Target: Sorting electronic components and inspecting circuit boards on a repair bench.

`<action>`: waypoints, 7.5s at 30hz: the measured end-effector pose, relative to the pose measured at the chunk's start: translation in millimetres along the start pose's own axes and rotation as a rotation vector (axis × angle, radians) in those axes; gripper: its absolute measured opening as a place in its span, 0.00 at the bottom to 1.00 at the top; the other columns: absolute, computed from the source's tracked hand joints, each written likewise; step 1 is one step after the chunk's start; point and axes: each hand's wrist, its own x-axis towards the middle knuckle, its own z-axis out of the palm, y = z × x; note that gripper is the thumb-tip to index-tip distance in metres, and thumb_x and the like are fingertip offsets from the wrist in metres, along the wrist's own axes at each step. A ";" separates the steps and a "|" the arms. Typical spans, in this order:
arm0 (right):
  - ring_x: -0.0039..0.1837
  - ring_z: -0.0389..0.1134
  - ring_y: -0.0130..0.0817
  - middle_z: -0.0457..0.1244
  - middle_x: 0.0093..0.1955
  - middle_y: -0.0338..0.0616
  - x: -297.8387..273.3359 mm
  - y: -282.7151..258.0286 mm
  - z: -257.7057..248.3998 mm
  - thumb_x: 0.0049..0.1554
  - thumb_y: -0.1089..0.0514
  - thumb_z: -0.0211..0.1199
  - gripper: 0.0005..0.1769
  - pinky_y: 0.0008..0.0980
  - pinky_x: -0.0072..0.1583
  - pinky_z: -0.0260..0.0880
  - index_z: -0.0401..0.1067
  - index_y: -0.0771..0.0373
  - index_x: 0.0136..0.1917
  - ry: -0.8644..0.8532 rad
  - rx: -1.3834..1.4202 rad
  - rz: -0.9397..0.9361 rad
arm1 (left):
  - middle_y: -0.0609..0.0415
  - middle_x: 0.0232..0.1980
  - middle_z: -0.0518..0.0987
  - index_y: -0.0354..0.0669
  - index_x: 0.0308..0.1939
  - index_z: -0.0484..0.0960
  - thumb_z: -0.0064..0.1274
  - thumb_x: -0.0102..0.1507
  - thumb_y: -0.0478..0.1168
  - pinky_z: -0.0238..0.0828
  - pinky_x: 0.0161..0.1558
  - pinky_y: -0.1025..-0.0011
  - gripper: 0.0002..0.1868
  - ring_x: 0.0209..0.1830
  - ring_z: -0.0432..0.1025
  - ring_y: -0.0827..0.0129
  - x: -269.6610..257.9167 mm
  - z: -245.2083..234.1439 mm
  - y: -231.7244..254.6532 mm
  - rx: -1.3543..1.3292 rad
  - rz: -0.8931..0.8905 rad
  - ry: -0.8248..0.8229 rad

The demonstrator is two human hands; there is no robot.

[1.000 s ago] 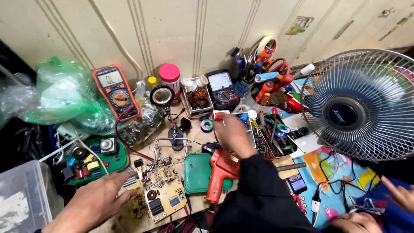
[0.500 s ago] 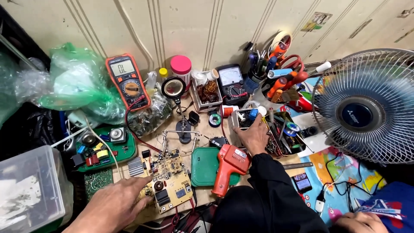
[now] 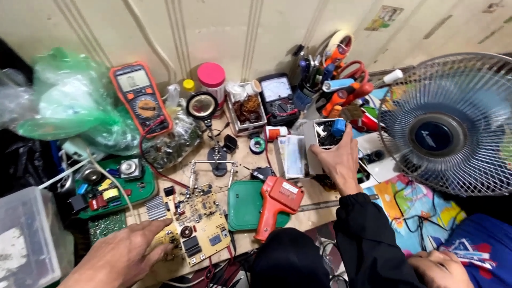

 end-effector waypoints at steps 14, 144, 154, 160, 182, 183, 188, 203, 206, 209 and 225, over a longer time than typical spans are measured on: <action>0.67 0.65 0.64 0.59 0.70 0.67 -4.1 23.9 -23.1 0.49 0.38 0.74 0.69 0.57 0.66 0.68 0.45 0.66 0.90 -0.024 0.061 0.060 | 0.76 0.82 0.71 0.83 0.82 0.60 0.44 0.71 0.74 0.81 0.77 0.62 0.36 0.78 0.75 0.72 26.6 0.5 6.0 0.098 -0.090 -0.102; 0.82 0.59 0.71 0.60 0.81 0.63 35.6 22.9 84.8 0.64 0.63 0.64 0.08 0.68 0.76 0.66 0.79 0.71 0.54 -0.059 0.284 -0.259 | 0.47 0.58 0.82 0.39 0.60 0.90 0.52 0.70 0.51 0.68 0.71 0.52 0.24 0.64 0.74 0.57 236.8 -13.2 223.1 -1.466 -0.099 0.283; 0.58 0.76 0.64 0.71 0.52 0.48 89.8 72.6 114.1 0.63 0.44 0.62 0.15 0.63 0.56 0.76 0.73 0.56 0.54 -0.433 -0.187 -0.305 | 0.54 0.48 0.80 0.41 0.54 0.89 0.56 0.69 0.53 0.77 0.56 0.58 0.21 0.51 0.75 0.65 255.1 -2.5 211.7 -1.542 -0.116 0.193; 0.55 0.76 0.64 0.72 0.48 0.65 51.4 29.6 57.3 0.61 0.56 0.65 0.10 0.61 0.54 0.74 0.76 0.59 0.55 -0.338 0.298 -0.051 | 0.54 0.51 0.82 0.40 0.60 0.90 0.56 0.70 0.49 0.75 0.62 0.59 0.21 0.56 0.75 0.65 242.3 -10.8 220.5 -1.555 -0.075 0.253; 0.39 0.66 0.35 0.69 0.42 0.51 -34.3 112.0 -83.9 0.61 0.73 0.67 0.04 0.32 0.41 0.68 0.75 0.70 0.49 -0.092 0.533 0.187 | 0.49 0.58 0.89 0.45 0.72 0.76 0.47 0.73 0.38 0.87 0.44 0.68 0.22 0.45 0.87 0.64 239.3 -42.5 269.1 -1.077 0.059 0.137; 0.39 0.66 0.35 0.69 0.42 0.51 -40.3 122.2 -76.9 0.61 0.73 0.67 0.04 0.32 0.41 0.68 0.75 0.70 0.49 -0.090 0.532 0.190 | 0.49 0.58 0.89 0.45 0.72 0.76 0.47 0.73 0.38 0.87 0.44 0.68 0.22 0.45 0.87 0.64 239.6 -42.1 272.7 -1.076 0.061 0.134; 0.33 0.63 0.33 0.70 0.36 0.49 -56.7 137.5 -63.5 0.61 0.69 0.72 0.04 0.30 0.35 0.62 0.79 0.70 0.43 -0.273 0.552 0.239 | 0.50 0.41 0.86 0.35 0.58 0.84 0.52 0.70 0.34 0.76 0.36 0.72 0.13 0.32 0.78 0.69 242.8 -40.3 282.9 -1.255 0.056 0.161; 0.58 0.76 0.35 0.73 0.61 0.49 -80.9 3.3 -131.3 0.58 0.65 0.67 0.24 0.33 0.62 0.77 0.77 0.69 0.68 -0.010 0.449 -0.083 | 0.44 0.49 0.91 0.30 0.60 0.83 0.56 0.68 0.30 0.84 0.37 0.72 0.16 0.37 0.85 0.65 173.9 -58.4 279.2 -1.514 0.144 0.166; 0.60 0.74 0.35 0.70 0.66 0.49 -63.3 -8.5 -59.0 0.58 0.48 0.69 0.37 0.35 0.57 0.80 0.70 0.64 0.76 -0.243 0.559 0.211 | 0.47 0.51 0.92 0.35 0.62 0.85 0.59 0.68 0.32 0.87 0.42 0.72 0.18 0.41 0.88 0.65 133.8 -73.8 287.8 -1.464 0.104 0.160; 0.47 0.78 0.36 0.70 0.49 0.45 -68.6 3.8 0.2 0.62 0.61 0.74 0.24 0.34 0.47 0.83 0.73 0.72 0.67 -0.345 1.227 0.432 | 0.48 0.48 0.92 0.37 0.56 0.91 0.69 0.61 0.37 0.81 0.58 0.63 0.19 0.49 0.80 0.70 115.7 -52.3 292.8 -1.553 0.251 0.311; 0.41 0.80 0.40 0.74 0.42 0.53 -88.9 65.0 33.4 0.67 0.60 0.69 0.10 0.41 0.42 0.84 0.76 0.71 0.55 -0.131 1.367 0.395 | 0.53 0.38 0.86 0.37 0.52 0.90 0.53 0.74 0.46 0.76 0.51 0.67 0.16 0.41 0.77 0.71 53.5 -26.3 273.6 -1.466 0.223 0.478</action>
